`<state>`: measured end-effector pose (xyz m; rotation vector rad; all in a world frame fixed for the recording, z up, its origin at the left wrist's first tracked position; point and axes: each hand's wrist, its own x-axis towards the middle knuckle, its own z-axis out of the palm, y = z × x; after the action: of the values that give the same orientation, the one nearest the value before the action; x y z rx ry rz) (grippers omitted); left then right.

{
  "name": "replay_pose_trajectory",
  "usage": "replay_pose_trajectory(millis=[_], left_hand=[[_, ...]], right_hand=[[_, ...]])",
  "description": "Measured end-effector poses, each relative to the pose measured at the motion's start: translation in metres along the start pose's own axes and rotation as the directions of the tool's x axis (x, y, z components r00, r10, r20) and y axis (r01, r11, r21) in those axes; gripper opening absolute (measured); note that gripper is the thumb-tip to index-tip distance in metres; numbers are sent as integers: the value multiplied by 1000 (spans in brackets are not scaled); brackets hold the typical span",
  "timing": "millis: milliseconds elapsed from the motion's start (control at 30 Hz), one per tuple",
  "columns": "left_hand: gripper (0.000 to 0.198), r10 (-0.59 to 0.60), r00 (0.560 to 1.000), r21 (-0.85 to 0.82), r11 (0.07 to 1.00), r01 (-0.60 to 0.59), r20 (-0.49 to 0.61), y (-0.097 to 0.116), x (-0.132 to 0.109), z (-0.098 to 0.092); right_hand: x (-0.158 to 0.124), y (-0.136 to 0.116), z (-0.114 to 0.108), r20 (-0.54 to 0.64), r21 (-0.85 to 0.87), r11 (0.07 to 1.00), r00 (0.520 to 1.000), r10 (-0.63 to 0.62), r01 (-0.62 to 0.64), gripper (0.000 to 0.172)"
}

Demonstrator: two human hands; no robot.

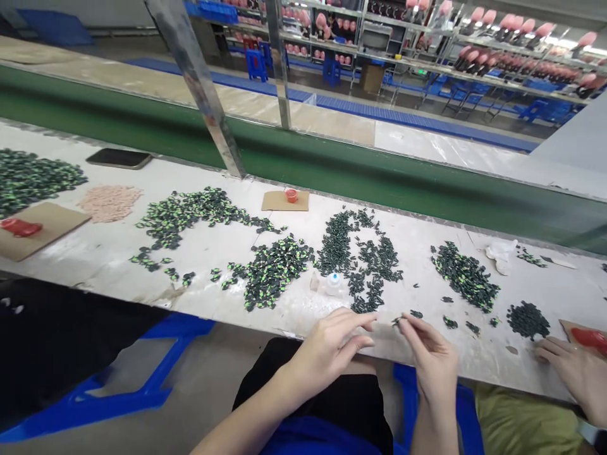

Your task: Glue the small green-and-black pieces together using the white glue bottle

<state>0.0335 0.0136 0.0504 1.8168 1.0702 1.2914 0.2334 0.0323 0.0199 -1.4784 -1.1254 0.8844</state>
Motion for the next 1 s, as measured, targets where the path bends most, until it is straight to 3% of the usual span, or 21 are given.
replay_pose_trajectory(millis=[67, 133, 233, 300, 367, 467, 533, 633, 733, 833, 933, 1000], left_hand=[[25, 11, 995, 68, 998, -4, -97, -6, -3, -15], [16, 16, 972, 190, 981, 30, -235, -16, -7, -33], [15, -19, 920, 375, 910, 179, -391, -40, -8, -58], [17, -17, 910, 483, 843, 236, -414, -57, -4, -69], [21, -3, 936, 577, 787, 220, -352, -73, 5, -73], [25, -41, 985, 692, 706, 149, -169, -89, 25, -72], [33, -94, 995, 756, 649, 86, -32, -95, 37, -70], [34, -153, 983, 796, 605, 16, 97, -100, 48, -69], [26, -212, 967, 815, 579, 9, 140, -103, 49, -70], [15, -220, 962, 835, 550, -15, 162, -105, 46, -72], [9, -192, 958, 828, 557, -71, 211, -105, 38, -72], [8, -168, 959, 814, 574, -92, 227, -105, 31, -71]], right_hand=[[12, 9, -12, -201, -86, 996, 979, -5, -12, 32], [20, 14, -21, -323, -228, 973, 946, -35, -41, 41], [23, 12, -21, -386, -463, 886, 902, -194, -7, 48], [19, 7, -10, -369, -537, 840, 874, -316, 76, 49], [15, 1, 11, -270, -561, 805, 876, -399, 194, 48], [9, -2, 49, 32, -550, 742, 897, -440, 384, 43], [7, 1, 75, 172, -524, 697, 862, -477, 490, 46], [8, 8, 104, 288, -495, 653, 817, -499, 574, 52], [10, 11, 117, 308, -471, 670, 819, -484, 574, 35], [9, 6, 114, 305, -347, 777, 846, -437, 526, 25], [2, 0, 101, 347, -115, 927, 889, -299, 357, 26], [-4, -1, 90, 360, 27, 977, 910, -207, 212, 27]])
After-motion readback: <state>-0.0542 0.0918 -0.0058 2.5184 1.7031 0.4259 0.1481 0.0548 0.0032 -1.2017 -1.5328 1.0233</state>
